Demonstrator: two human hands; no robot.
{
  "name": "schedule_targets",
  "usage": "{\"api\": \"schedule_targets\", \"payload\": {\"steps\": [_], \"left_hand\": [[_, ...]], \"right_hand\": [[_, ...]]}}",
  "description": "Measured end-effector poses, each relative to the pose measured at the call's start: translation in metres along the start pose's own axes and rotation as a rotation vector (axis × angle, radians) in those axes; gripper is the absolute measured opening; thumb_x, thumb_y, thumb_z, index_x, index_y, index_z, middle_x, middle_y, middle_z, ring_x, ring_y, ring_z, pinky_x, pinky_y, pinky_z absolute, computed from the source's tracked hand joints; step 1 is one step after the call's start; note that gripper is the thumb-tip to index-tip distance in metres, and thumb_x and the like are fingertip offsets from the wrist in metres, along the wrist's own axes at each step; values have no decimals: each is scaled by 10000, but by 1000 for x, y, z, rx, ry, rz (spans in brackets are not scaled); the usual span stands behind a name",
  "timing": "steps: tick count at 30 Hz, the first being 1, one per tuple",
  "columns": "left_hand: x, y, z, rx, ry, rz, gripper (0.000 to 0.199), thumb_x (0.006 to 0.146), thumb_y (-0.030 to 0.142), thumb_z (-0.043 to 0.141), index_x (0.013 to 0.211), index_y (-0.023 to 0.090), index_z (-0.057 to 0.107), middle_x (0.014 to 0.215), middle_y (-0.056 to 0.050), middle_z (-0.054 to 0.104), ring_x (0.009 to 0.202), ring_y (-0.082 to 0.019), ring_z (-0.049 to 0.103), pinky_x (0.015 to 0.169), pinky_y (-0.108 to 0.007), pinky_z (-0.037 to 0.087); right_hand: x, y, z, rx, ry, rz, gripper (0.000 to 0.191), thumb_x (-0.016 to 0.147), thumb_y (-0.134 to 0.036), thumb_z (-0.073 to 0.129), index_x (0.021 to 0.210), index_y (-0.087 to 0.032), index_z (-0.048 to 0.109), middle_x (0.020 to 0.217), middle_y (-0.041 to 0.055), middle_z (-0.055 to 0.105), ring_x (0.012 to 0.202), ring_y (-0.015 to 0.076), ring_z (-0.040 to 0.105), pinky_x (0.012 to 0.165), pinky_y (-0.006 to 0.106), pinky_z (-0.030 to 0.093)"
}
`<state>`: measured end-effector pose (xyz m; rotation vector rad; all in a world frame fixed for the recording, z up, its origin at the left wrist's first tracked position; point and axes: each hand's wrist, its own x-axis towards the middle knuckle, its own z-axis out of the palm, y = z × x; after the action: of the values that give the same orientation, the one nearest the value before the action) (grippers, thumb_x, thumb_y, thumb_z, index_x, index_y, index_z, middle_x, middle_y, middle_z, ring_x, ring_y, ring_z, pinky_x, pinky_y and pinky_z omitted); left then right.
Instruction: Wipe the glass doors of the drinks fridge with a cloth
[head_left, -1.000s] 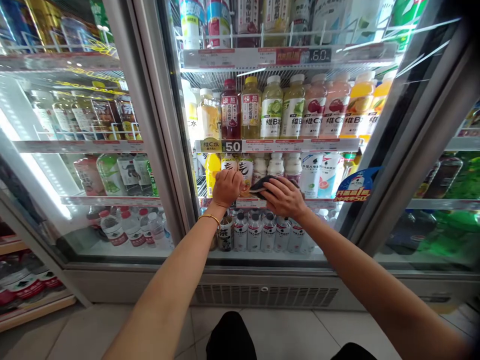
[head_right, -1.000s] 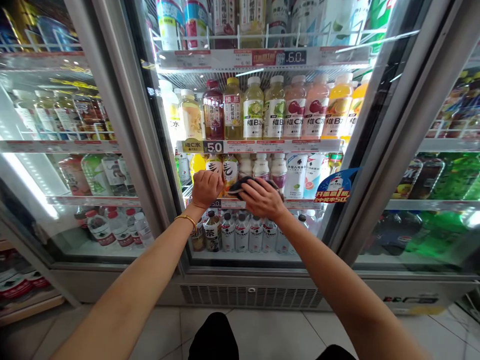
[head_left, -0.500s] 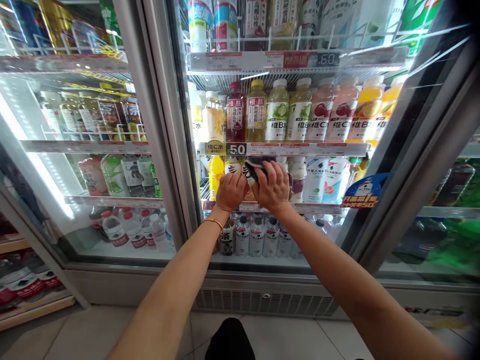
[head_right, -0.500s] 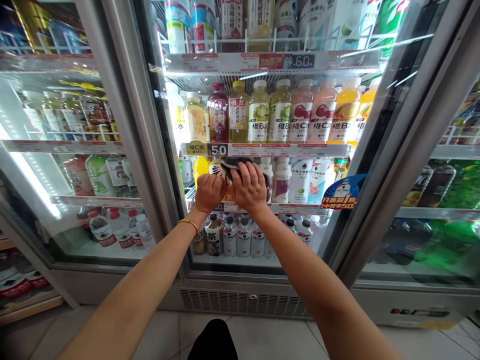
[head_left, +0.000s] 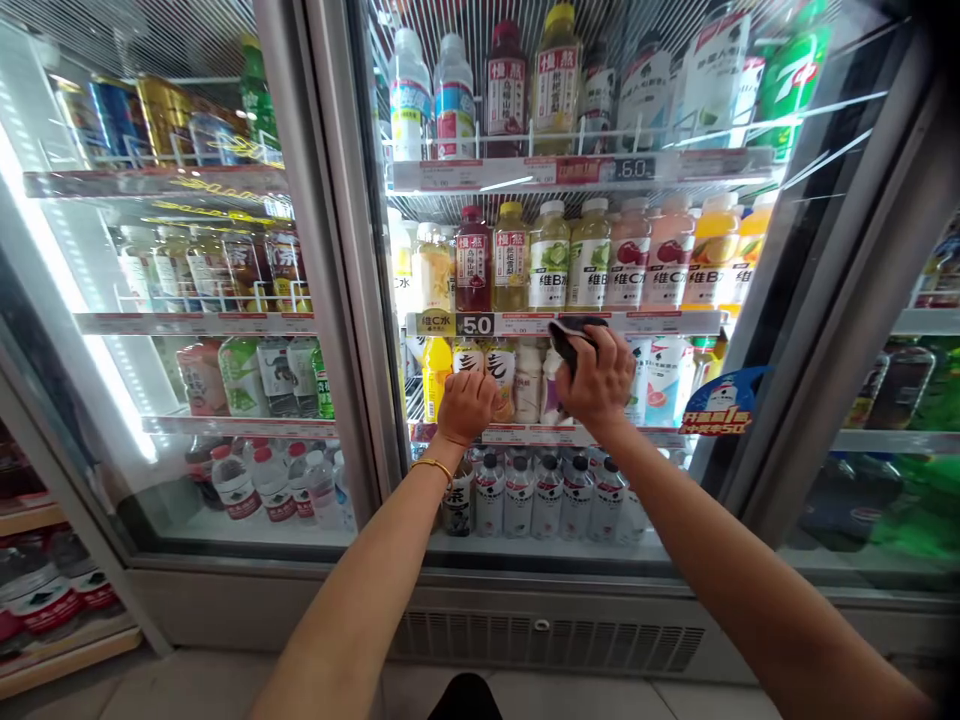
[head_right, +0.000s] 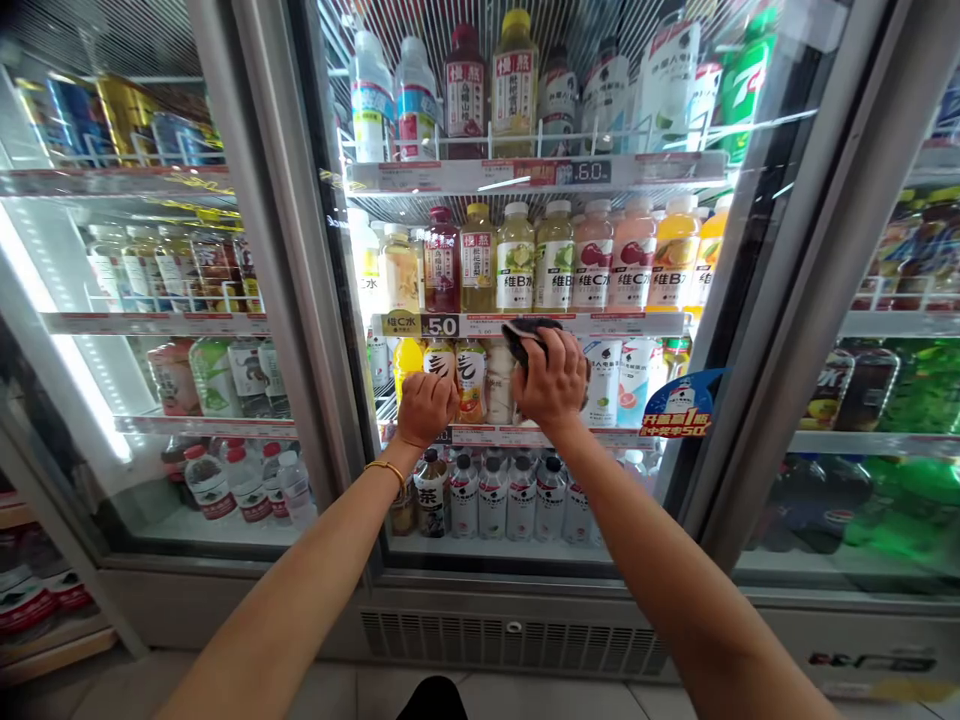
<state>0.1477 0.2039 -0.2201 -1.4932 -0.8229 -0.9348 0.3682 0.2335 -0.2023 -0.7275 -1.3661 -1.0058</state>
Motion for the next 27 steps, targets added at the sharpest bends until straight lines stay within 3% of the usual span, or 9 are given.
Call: {"api": "schedule_targets", "payload": {"steps": [3, 7, 10, 15, 17, 19, 22, 23, 27], "left_hand": [[0, 0, 0, 11, -4, -1, 167, 903, 235, 459, 793, 186, 575, 680, -57, 563, 706, -214, 503, 672, -363, 307], [0, -1, -2, 45, -6, 5, 158, 903, 248, 470, 812, 184, 582, 692, -58, 568, 710, -210, 503, 674, -358, 307], [1, -2, -4, 2, -4, 28, 154, 902, 256, 475, 816, 180, 578, 702, -59, 565, 713, -210, 495, 674, -357, 299], [1, -2, -3, -25, -35, 20, 206, 914, 267, 441, 765, 188, 559, 679, -56, 547, 716, -223, 487, 680, -367, 302], [0, -1, -2, -33, -42, 15, 201, 913, 249, 435, 763, 192, 556, 685, -55, 548, 720, -221, 488, 679, -365, 301], [0, -2, -1, -23, -13, 22, 184, 906, 233, 446, 764, 193, 555, 681, -51, 545, 712, -216, 484, 674, -362, 299], [1, -2, -1, -1, 39, 38, 177, 905, 241, 456, 767, 189, 554, 668, -47, 536, 689, -213, 474, 659, -360, 293], [1, -2, -1, 1, 47, 41, 180, 906, 244, 456, 766, 188, 553, 662, -47, 534, 685, -214, 472, 654, -360, 290], [3, -2, -2, -7, 56, 35, 185, 905, 231, 464, 744, 187, 544, 650, -43, 530, 679, -210, 476, 649, -356, 284]], "right_hand": [[7, -38, 14, -10, 14, 76, 391, 840, -290, 478, 1199, -159, 563, 1256, 166, 547, 1261, 321, 421, 1026, 518, 377], [-10, -64, 15, 63, -66, -154, 397, 837, -306, 514, 1208, -175, 564, 1253, 134, 569, 1264, 285, 432, 1070, 473, 363], [-32, -53, 3, 128, -125, -370, 407, 831, -315, 541, 1214, -179, 571, 1241, 114, 592, 1250, 264, 460, 1083, 455, 368], [-55, 5, -23, 168, -254, -651, 347, 828, -305, 539, 1161, -236, 604, 1209, 54, 616, 1210, 222, 501, 1092, 429, 384], [-50, 22, -28, 144, -244, -561, 331, 814, -292, 550, 1134, -234, 609, 1193, 57, 611, 1200, 228, 501, 1085, 435, 391], [-36, 23, -25, 89, -167, -332, 334, 802, -280, 553, 1124, -211, 602, 1182, 85, 595, 1198, 254, 487, 1060, 456, 405], [-9, -3, -7, -13, -2, 65, 352, 804, -258, 510, 1140, -176, 577, 1205, 131, 552, 1200, 291, 461, 1002, 487, 429], [-2, -17, 1, -37, 32, 128, 367, 809, -255, 495, 1158, -165, 564, 1217, 143, 541, 1208, 300, 449, 1000, 497, 424], [3, -69, 20, -38, 22, -10, 371, 823, -269, 492, 1170, -156, 561, 1219, 144, 548, 1247, 295, 424, 1048, 482, 390]]}}
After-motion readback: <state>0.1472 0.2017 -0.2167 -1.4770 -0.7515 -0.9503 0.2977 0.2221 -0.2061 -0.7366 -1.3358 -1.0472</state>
